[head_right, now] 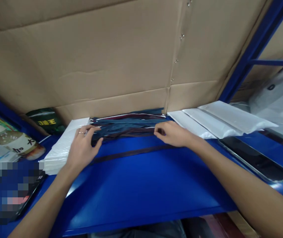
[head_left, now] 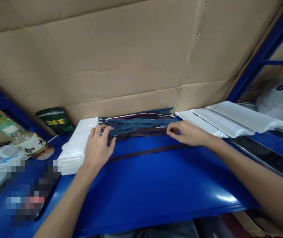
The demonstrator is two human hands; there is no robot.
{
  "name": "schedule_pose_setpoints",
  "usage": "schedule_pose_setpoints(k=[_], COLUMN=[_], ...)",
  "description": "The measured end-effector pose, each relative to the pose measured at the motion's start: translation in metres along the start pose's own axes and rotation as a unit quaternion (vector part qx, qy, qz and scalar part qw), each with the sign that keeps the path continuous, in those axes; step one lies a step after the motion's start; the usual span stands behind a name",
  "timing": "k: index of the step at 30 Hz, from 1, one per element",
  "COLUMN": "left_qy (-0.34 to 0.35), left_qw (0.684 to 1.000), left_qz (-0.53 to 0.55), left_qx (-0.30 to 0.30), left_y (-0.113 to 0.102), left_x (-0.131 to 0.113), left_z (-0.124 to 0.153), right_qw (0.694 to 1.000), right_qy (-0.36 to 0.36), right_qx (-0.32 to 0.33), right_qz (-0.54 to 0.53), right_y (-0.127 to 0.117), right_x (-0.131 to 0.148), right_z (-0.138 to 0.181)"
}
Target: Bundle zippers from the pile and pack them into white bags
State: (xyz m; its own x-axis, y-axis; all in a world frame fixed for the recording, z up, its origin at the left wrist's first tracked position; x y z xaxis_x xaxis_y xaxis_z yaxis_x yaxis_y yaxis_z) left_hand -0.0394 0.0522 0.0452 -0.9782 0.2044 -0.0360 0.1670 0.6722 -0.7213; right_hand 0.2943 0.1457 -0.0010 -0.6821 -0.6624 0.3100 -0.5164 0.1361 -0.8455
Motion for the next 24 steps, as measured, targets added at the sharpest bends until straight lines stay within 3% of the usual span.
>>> schedule_pose_setpoints(k=[5,8,15,24], left_qy=[0.041,0.087,0.174,0.161], left_qw=[0.974,0.959,0.93,0.943], left_qz=[0.136,0.149,0.216,0.197], left_qx=[0.175,0.224,0.24,0.215], left_y=[0.025,0.029,0.031,0.028], left_x=[-0.043,-0.066,-0.092,-0.087], left_z=[0.021,0.033,0.045,0.041], right_qw=[0.986,0.973,0.956,0.953], right_qy=[-0.103,-0.145,-0.203,-0.2], right_qx=[0.046,0.066,0.03,0.011], right_qz=[-0.12,-0.166,-0.209,-0.227], right_y=[0.018,0.025,0.027,0.023], right_x=[0.063,0.093,0.117,0.12], right_z=[0.009,0.018,0.029,0.027])
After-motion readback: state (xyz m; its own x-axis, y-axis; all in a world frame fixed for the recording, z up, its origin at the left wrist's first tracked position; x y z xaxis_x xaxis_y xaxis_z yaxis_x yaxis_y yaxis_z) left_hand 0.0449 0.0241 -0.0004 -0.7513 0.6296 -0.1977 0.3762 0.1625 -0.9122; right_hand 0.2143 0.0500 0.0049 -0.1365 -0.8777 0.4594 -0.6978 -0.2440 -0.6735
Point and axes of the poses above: each hand's wrist, its own z-axis away from the middle knuckle, its own y-axis out of the palm, x = y × z, the point moved 6 cm from there along -z, towards the middle knuckle, and after that the axes turned 10 degrees about -x, right-handed, at the moved point
